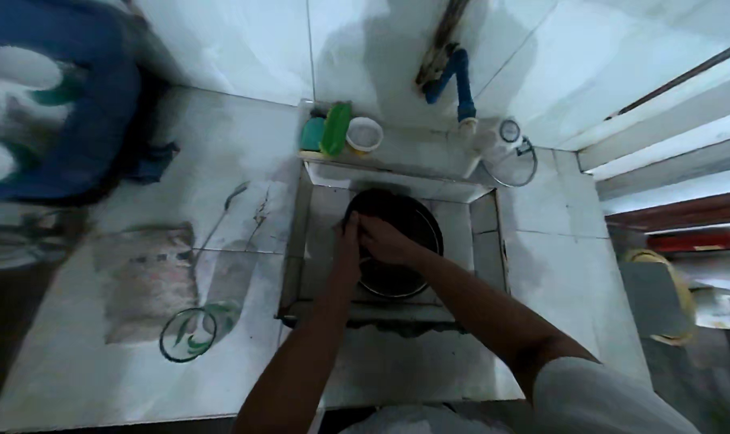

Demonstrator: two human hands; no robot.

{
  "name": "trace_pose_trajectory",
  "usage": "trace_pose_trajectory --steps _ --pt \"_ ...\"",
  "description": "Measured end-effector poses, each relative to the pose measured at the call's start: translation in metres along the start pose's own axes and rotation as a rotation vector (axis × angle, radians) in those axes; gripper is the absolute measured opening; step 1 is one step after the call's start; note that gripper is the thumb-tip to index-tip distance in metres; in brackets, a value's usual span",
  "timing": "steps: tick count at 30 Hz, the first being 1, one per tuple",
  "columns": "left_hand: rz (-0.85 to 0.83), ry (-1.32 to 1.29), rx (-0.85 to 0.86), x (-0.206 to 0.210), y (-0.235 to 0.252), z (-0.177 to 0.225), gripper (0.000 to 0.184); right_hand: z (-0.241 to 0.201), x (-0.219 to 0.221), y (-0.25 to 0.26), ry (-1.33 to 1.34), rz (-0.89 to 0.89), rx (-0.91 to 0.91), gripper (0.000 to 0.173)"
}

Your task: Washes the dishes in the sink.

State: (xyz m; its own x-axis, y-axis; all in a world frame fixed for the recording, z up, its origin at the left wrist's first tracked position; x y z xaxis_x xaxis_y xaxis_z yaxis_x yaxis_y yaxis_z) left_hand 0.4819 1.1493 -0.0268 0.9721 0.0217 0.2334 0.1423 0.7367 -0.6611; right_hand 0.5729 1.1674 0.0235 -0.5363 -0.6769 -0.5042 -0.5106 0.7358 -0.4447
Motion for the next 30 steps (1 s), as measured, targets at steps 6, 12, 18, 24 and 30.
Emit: trace_pose_trajectory --steps 6,12,18,24,30 --pt "-0.107 0.355 0.115 0.022 -0.001 0.006 0.059 0.078 0.004 -0.056 -0.658 -0.019 0.014 0.069" --pt "0.020 0.209 0.201 0.065 0.009 -0.021 0.054 0.044 0.007 -0.069 -0.210 0.266 0.260 0.044" --pt "-0.061 0.222 0.083 0.039 0.013 -0.033 0.057 0.094 0.012 -0.100 -0.620 -0.025 -0.068 0.033" --pt "-0.146 0.375 0.095 0.050 -0.009 -0.036 0.056 0.081 0.044 -0.113 -0.435 0.200 -0.003 0.035" --pt "-0.036 0.031 0.252 0.052 -0.011 -0.074 0.064 0.071 0.042 -0.100 -0.437 0.121 0.079 0.035"
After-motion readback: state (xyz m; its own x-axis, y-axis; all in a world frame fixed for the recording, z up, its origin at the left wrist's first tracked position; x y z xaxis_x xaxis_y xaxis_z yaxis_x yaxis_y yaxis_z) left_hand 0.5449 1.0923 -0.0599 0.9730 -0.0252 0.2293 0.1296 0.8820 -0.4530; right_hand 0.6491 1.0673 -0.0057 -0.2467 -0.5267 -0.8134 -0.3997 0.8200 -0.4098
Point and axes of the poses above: each hand's wrist, its own y-axis towards the middle knuckle, its own x-axis out of the palm, z = x × y, the point moved 5 cm from there along y, towards the middle knuckle, and after that the axes turned 6 degrees about -z, right-handed, at the moved point
